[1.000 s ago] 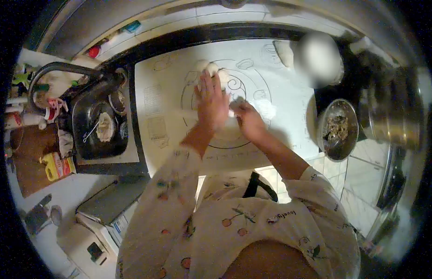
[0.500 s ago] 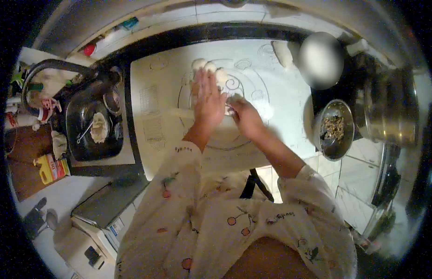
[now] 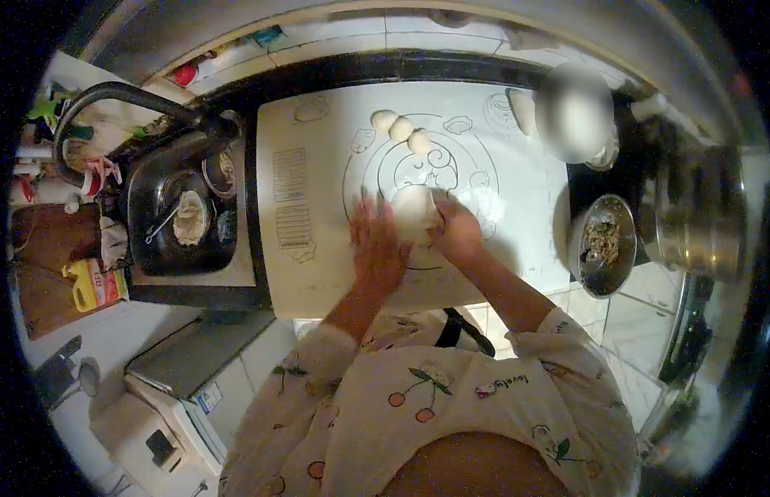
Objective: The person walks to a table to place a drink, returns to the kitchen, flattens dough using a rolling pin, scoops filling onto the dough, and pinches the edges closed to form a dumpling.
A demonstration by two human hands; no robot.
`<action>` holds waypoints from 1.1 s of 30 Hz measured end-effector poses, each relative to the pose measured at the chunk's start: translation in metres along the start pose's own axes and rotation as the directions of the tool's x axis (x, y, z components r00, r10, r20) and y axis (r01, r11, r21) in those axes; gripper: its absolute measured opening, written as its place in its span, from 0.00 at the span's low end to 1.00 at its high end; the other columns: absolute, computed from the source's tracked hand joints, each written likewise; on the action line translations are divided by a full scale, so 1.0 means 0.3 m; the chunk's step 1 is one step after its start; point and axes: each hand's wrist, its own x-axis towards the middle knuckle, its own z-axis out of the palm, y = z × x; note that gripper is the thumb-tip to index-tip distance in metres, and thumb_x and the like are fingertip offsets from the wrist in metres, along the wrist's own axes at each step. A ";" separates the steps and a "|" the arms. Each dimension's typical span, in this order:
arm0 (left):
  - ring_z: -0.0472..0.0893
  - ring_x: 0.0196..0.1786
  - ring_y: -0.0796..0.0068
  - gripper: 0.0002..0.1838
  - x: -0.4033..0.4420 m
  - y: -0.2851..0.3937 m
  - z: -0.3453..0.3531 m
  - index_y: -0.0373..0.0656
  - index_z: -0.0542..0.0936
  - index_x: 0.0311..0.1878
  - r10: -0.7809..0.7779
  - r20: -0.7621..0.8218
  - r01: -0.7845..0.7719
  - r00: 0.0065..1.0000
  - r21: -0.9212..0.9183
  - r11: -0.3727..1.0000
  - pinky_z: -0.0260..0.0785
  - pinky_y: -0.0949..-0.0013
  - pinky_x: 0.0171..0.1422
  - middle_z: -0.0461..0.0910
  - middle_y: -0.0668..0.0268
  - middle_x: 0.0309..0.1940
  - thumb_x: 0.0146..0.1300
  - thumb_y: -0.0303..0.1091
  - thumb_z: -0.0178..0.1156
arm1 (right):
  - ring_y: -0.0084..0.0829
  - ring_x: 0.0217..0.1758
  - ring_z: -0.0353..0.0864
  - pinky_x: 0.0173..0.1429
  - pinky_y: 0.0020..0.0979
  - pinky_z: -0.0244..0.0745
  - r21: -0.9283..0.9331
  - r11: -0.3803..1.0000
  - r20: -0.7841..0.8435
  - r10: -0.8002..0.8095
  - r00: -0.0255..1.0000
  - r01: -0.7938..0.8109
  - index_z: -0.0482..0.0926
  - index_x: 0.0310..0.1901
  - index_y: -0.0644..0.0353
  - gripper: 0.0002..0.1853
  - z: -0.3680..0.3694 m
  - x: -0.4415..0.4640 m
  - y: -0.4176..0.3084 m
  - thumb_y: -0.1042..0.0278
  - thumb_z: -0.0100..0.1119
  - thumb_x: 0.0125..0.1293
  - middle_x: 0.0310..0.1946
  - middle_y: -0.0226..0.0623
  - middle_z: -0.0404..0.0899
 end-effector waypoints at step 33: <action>0.43 0.73 0.53 0.37 0.198 -0.038 0.059 0.37 0.55 0.67 0.051 -0.042 -0.038 0.998 0.274 0.961 0.33 0.44 0.71 0.45 0.51 0.70 0.59 0.49 0.51 | 0.48 0.37 0.78 0.41 0.40 0.75 -0.068 0.994 0.048 0.090 0.995 -0.086 0.74 0.50 0.58 0.23 0.004 0.156 -0.015 0.69 0.59 0.49 0.38 0.49 0.78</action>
